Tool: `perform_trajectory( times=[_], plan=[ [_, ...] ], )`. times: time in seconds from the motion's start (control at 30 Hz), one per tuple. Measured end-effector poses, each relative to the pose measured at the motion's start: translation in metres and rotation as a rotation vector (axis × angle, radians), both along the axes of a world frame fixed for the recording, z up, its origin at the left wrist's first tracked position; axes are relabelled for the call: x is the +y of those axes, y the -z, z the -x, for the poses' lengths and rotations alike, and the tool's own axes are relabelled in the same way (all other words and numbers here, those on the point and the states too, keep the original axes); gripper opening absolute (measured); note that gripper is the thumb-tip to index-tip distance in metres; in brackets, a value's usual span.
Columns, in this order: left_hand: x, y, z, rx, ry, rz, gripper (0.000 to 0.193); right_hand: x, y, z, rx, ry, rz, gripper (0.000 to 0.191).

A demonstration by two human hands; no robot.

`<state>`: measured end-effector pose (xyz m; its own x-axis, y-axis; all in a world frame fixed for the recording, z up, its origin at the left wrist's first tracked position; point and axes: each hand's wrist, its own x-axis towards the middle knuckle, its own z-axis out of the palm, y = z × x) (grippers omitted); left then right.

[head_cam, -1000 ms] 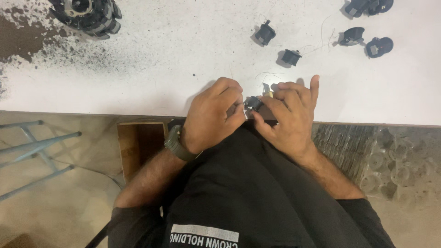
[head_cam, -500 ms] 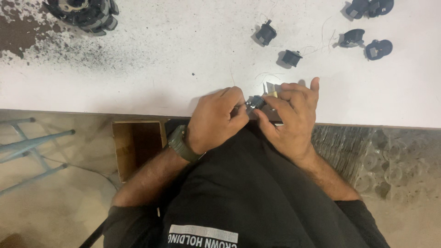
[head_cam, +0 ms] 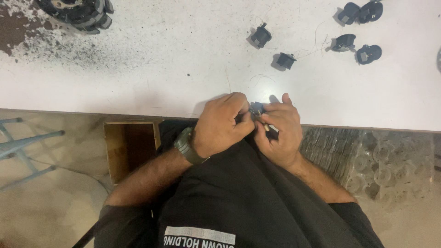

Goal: The person sits at a white workbench and assembles small mechanical wheel-hub-like components, fitting small black parts into each hub body by hand and using a small hand tool to tighten or press them into place. Finished assemblies are set aside on the table as the person picks up the next unit.

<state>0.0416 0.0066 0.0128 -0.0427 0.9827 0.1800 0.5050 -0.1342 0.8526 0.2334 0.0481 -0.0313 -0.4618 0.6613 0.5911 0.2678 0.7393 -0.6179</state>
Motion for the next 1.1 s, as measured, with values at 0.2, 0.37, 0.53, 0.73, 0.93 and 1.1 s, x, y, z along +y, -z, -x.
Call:
perform_trajectory(
  times=[0.2,0.37,0.53,0.73,0.93,1.1],
  plan=[
    [-0.001,0.0,-0.002,-0.009,-0.011,0.001,0.015,-0.001,0.0,0.0,0.007,0.009,0.002,0.032],
    [-0.002,0.0,-0.005,-0.027,-0.023,0.008,0.017,-0.003,-0.002,-0.002,0.002,0.025,0.026,0.032],
    [-0.003,0.001,-0.007,-0.009,-0.026,-0.033,0.017,-0.005,-0.005,-0.002,-0.013,0.036,0.039,0.032],
    [-0.004,0.004,-0.009,0.014,-0.03,-0.023,0.016,-0.005,-0.01,-0.003,-0.004,0.019,0.072,0.03],
    [-0.003,0.002,-0.015,0.03,-0.031,-0.112,0.014,-0.001,-0.008,-0.011,-0.07,-0.012,0.021,0.031],
    [0.017,-0.012,-0.017,0.16,0.087,-0.238,0.02,0.021,-0.01,-0.034,-0.14,0.058,-0.048,0.023]
  ],
)
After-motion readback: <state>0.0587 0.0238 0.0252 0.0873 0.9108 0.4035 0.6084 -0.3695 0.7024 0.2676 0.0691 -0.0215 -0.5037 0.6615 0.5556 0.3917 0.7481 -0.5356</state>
